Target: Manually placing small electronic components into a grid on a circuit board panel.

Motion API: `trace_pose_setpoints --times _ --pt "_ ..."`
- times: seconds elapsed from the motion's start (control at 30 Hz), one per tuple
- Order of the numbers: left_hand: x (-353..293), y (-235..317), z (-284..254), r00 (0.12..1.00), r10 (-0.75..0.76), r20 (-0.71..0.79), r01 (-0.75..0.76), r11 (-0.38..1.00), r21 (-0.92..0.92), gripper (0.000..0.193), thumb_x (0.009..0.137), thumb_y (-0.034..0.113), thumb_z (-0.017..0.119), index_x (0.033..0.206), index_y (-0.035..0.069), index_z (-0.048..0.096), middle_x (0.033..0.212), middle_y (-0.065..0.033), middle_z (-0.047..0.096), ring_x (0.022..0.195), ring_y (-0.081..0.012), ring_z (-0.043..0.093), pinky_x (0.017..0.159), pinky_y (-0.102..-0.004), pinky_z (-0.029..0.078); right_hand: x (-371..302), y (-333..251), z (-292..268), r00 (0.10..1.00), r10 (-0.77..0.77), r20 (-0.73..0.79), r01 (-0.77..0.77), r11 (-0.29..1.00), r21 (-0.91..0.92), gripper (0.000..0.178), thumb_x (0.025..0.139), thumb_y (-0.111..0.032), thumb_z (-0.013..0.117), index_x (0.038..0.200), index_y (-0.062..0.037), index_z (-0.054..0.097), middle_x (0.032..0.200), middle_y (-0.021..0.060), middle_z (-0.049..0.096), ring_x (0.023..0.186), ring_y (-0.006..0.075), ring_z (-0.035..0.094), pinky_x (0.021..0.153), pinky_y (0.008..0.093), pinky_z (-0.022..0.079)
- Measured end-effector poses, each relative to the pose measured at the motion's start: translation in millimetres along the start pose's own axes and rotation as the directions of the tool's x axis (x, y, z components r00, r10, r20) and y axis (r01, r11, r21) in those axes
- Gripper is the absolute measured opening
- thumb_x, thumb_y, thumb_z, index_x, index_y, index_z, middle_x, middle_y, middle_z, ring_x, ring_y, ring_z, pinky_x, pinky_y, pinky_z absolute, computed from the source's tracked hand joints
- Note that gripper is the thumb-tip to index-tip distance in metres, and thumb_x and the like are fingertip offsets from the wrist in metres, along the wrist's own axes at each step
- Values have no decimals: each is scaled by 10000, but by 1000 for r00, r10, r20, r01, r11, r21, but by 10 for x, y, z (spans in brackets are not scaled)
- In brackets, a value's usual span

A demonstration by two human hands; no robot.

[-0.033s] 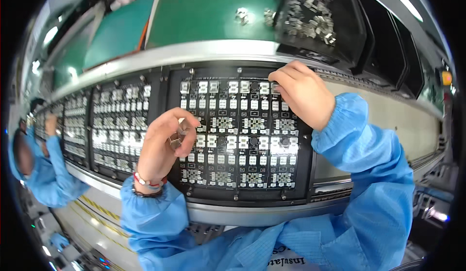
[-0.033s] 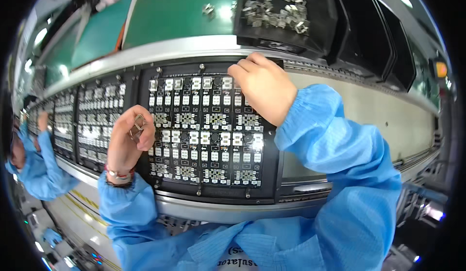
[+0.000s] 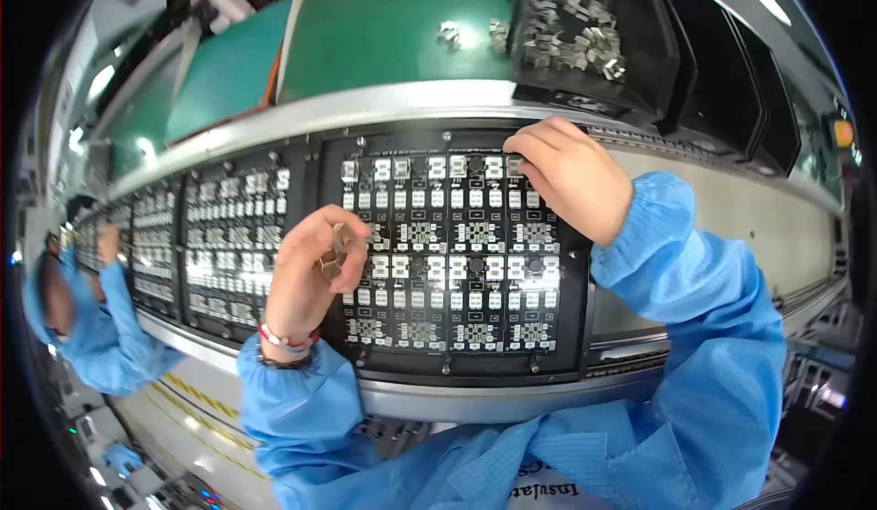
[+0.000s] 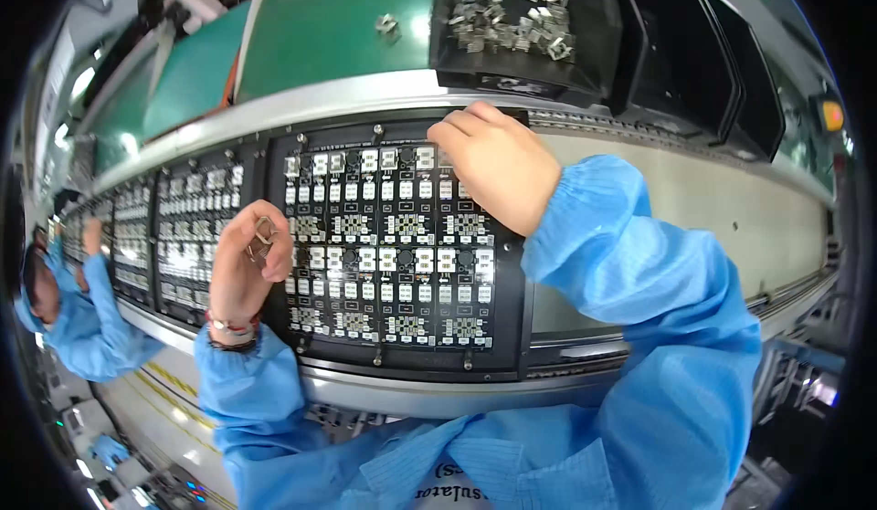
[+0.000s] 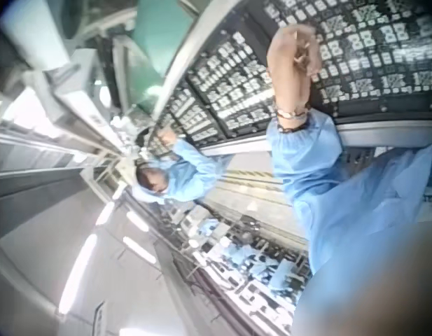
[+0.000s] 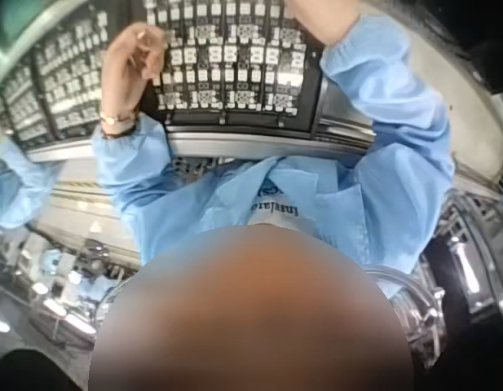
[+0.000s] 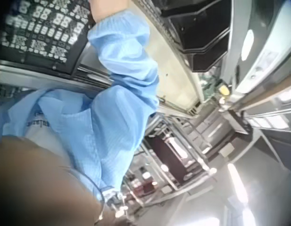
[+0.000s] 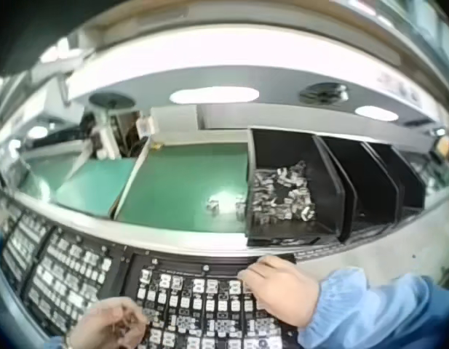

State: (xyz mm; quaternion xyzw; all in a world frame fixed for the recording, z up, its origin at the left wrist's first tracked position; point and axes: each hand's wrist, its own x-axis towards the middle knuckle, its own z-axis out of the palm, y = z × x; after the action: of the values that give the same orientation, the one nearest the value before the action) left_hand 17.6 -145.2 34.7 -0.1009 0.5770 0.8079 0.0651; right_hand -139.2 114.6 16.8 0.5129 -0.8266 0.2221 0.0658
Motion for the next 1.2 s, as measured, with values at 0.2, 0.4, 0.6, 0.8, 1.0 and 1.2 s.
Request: trace_pose_setpoints --times 0.2,0.4,0.6,0.8,1.0,1.2 --pt "-169 199 424 983 157 -96 -152 987 57 221 884 230 473 948 22 509 741 -46 486 548 -89 384 470 -223 315 -699 227 -491 979 174 -111 -148 966 212 294 815 15 570 1105 -23 545 1037 155 591 991 337 554 852 386 463" --pt "140 617 1401 968 248 30 -247 933 263 258 879 170 496 1075 10 545 816 -43 512 571 -100 412 501 -222 321 -1461 417 -421 925 325 -196 -245 905 349 287 793 45 565 1071 -27 582 954 156 610 884 339 592 802 398 478" --pt "1289 828 1710 945 242 222 -295 922 251 648 926 303 450 1481 127 166 1546 -115 84 1422 -250 1 1128 -382 -19 -1586 116 -248 984 32 -176 33 934 356 295 750 30 588 1032 -57 591 880 119 623 811 309 597 744 392 475" --pt "713 974 1388 925 366 103 -364 772 521 476 941 215 425 1382 41 381 1436 -93 373 1293 -276 385 1074 -388 282 -1718 94 -230 976 -28 -218 104 933 344 269 762 14 583 1021 -63 590 837 100 629 772 303 603 737 382 469" --pt "-1124 561 -719 494 772 -401 140 384 912 348 849 119 512 1172 2 567 1157 -143 600 1030 -228 574 893 -297 428 -1735 41 -190 974 -23 -225 107 923 369 217 786 31 579 989 -43 606 865 112 650 813 281 626 748 368 476" --pt "-3507 -1409 -2263 139 495 -858 969 110 221 368 833 277 524 1128 60 555 1186 -229 523 1043 -414 550 842 -501 476 -1695 -51 -225 981 -10 -192 102 872 479 210 834 37 530 1025 -19 595 858 125 646 815 269 617 753 347 472"
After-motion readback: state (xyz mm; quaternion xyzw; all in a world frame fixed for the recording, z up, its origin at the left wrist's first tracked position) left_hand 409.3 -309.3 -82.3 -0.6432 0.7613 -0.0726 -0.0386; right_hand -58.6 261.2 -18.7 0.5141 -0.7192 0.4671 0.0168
